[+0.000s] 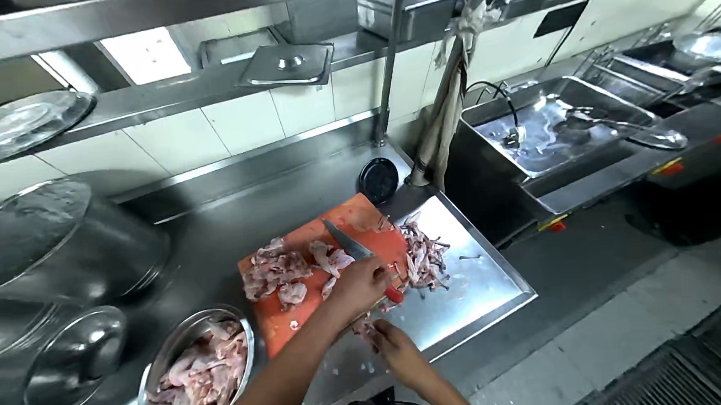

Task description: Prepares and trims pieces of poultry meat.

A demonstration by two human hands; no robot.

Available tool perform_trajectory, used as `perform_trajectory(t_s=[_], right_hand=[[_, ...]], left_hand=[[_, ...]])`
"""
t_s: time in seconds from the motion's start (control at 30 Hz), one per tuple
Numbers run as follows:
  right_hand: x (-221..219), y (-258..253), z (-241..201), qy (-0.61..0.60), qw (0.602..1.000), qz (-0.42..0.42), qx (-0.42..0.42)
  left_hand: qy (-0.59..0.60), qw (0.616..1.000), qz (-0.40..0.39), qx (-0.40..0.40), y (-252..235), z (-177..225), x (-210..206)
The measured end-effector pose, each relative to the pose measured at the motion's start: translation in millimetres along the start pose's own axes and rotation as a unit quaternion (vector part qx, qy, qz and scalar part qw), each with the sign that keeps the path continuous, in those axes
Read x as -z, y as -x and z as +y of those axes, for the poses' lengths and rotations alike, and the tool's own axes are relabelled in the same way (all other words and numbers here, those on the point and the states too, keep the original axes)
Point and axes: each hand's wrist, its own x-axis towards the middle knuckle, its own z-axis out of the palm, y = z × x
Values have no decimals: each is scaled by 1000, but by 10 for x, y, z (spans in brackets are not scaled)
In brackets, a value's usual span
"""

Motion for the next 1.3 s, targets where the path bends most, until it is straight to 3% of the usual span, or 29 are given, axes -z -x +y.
perform_trajectory(t_s=[0.17, 0.27, 0.4, 0.57, 0.87, 1.0, 1.07, 1.13, 1.2, 1.3], right_hand=[[104, 45, -66, -92, 996, -11, 1], [43, -4, -128, -57, 998, -28, 14], [-93, -97, -149, 27, 998, -20, 52], [-190, -80, -239, 66, 995, -8, 76], [-146, 230, -300, 118, 986, -34, 117], [-191, 194, -411, 188, 975, -56, 105], [-261, 118, -440, 222, 968, -62, 96], [-325, 51, -529, 248, 962, -45, 104], [-364, -37, -687, 260, 953, 17, 153], [-406, -272, -886, 248, 925, 108, 269]], left_hand=[[19, 998, -50, -10, 459, -446, -197], [-76, 997, -4, -31, 611, -512, -307], [-129, 991, 19, 17, 727, -522, -286], [94, 984, 134, 69, 908, -716, -331], [381, 889, 214, 140, 1120, -888, -503], [493, 813, 236, 201, 1204, -876, -582], [518, 786, 248, 229, 1243, -906, -573], [494, 797, 274, 214, 1262, -944, -498], [447, 821, 316, 163, 1273, -942, -298], [438, 800, 388, 131, 1338, -819, 44]])
